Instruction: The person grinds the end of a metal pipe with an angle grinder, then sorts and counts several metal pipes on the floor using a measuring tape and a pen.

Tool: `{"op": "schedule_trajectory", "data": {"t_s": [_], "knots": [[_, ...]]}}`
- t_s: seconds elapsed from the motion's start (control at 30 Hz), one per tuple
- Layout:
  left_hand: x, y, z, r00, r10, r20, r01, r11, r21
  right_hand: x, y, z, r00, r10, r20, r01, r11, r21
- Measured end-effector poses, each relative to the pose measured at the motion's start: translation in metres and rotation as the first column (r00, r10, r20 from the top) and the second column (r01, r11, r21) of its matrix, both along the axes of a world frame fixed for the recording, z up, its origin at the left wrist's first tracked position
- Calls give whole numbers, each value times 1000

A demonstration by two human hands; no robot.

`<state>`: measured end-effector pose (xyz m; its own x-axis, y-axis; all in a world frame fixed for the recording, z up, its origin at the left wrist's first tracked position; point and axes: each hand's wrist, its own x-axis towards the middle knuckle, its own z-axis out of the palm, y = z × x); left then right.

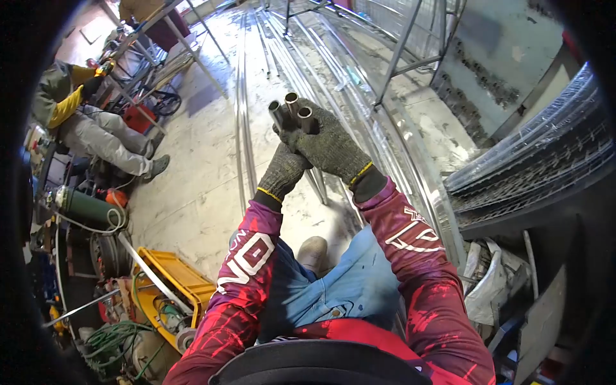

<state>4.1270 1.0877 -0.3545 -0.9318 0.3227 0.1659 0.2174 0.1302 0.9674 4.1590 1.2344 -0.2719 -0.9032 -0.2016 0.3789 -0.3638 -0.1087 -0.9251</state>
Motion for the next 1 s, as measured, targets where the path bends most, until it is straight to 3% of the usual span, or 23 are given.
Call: {"op": "schedule_trajectory", "data": {"t_s": [0.07,0.1,0.2,0.23,0.27,0.33,0.37,0.4,0.47,0.6,0.67,0.7,0.73,0.8,0.83,0.93,1.0], "knots": [[1,8,10,996,-52,69,53,999,-11,0,6,4,980,150,134,-121,972,-202],[2,10,14,993,-87,81,87,996,5,-6,8,1,993,118,-4,-117,979,-167],[9,26,4,996,-76,49,72,993,90,-5,23,-4,991,120,65,-113,989,-92],[1,21,7,983,-93,156,135,950,-282,1,23,6,989,84,121,-74,994,-85],[-1,21,5,983,-96,156,137,950,-281,0,24,5,989,81,121,-72,994,-83],[-2,22,-1,954,-296,52,300,936,-186,-3,24,5,994,-2,105,-4,999,54],[-1,26,-5,959,-270,-89,265,962,-66,-2,23,6,993,-1,121,-4,999,36],[-2,26,-5,959,-269,-86,263,962,-68,1,21,11,992,1,124,-5,999,34],[-4,25,-6,813,-218,-540,57,953,-299,4,16,18,996,-57,72,46,990,136],[8,22,0,895,-158,-417,83,978,-192,1,8,6,987,-156,-42,159,985,69],[10,25,-17,930,-173,-324,55,938,-343,3,7,5,978,-196,64,189,977,99],[6,36,-49,930,-9,-367,-64,981,-185,0,8,4,978,-197,66,190,976,103],[11,42,-62,932,-8,-362,-62,981,-182,-4,9,4,981,-189,39,185,978,92],[30,48,-73,987,146,-64,-158,954,-255,0,10,1,984,-179,25,176,981,87],[33,47,-72,994,103,-43,-111,919,-377,3,11,1,983,-180,39,177,983,53],[40,54,-73,996,85,-18,-86,926,-367,11,20,10,977,-202,64,197,977,76],[46,58,-83,994,104,-45,-113,947,-300,14,25,12,994,-103,36,99,990,103]]}}
